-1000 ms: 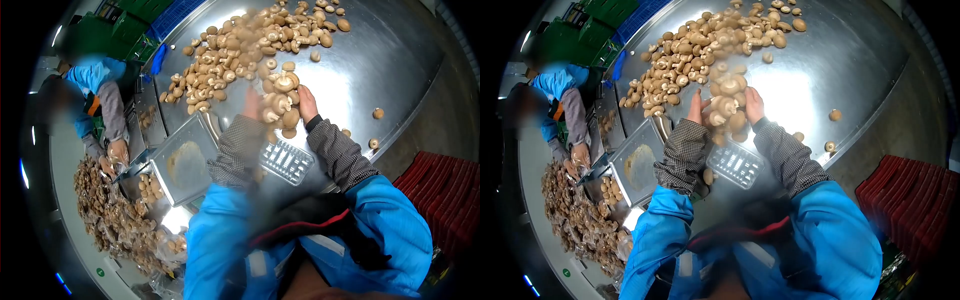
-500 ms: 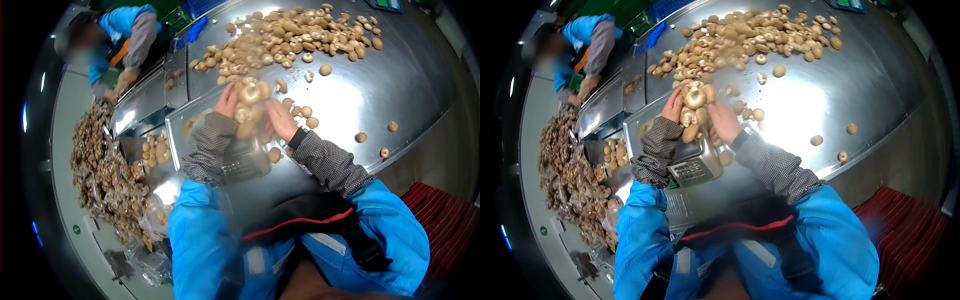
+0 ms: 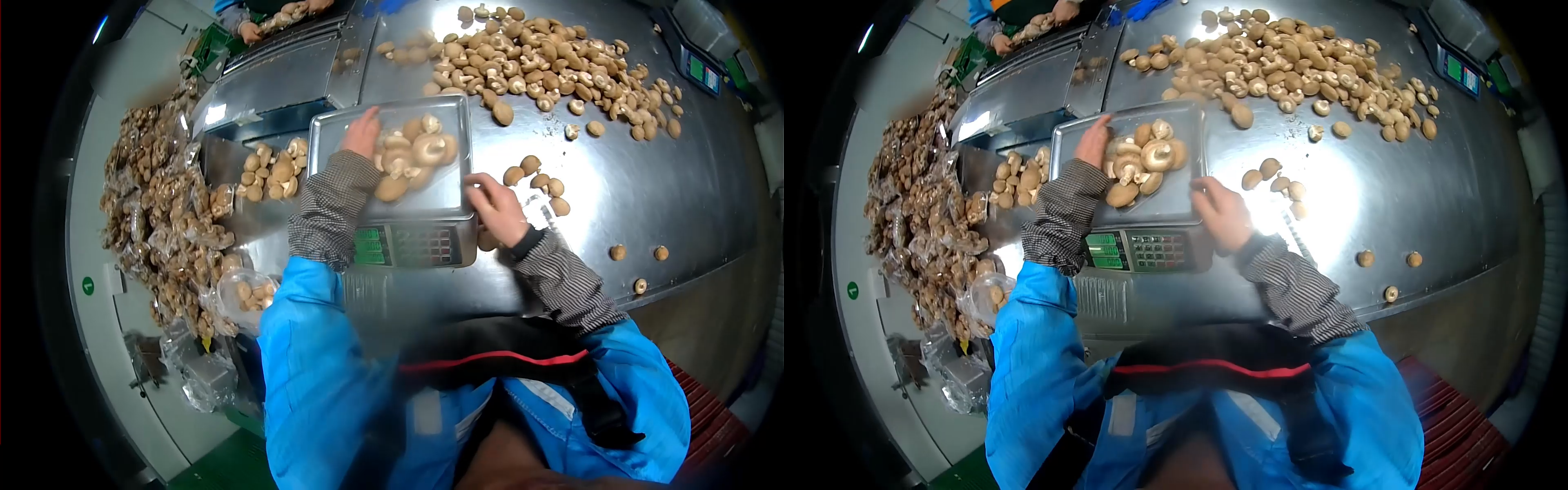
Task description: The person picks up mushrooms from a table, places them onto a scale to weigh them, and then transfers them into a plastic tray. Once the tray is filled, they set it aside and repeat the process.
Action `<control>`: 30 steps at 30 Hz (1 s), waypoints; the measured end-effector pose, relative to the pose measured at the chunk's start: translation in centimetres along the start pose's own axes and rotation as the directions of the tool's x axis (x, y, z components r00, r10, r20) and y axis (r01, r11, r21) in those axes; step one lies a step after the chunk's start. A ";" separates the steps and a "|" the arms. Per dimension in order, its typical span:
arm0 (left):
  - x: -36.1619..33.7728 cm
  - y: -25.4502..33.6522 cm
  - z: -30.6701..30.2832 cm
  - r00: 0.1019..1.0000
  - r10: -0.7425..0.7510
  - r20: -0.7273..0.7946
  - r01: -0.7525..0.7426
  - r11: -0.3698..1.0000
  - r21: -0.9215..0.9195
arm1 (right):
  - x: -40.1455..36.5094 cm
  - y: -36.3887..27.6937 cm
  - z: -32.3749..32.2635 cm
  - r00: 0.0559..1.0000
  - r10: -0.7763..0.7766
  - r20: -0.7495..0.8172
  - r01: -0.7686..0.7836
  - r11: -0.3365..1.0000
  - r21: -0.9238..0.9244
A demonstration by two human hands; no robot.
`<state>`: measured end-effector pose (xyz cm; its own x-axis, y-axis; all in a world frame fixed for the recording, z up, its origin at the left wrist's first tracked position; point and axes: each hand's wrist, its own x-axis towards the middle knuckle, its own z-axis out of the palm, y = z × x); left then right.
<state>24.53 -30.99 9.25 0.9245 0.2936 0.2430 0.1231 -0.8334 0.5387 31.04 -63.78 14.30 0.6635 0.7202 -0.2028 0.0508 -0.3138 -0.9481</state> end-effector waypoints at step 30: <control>-8.6 8.1 -1.2 0.618 -0.758 0.211 0.763 0.642 0.072 | -11.9 13.1 -2.3 0.978 -0.184 -0.101 0.033 0.609 -0.793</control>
<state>17.16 -39.68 12.52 0.5540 0.7139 -0.4283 0.8106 -0.3452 0.4730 25.55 -77.92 4.82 0.7150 0.6992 0.0012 0.6441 -0.6580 -0.3900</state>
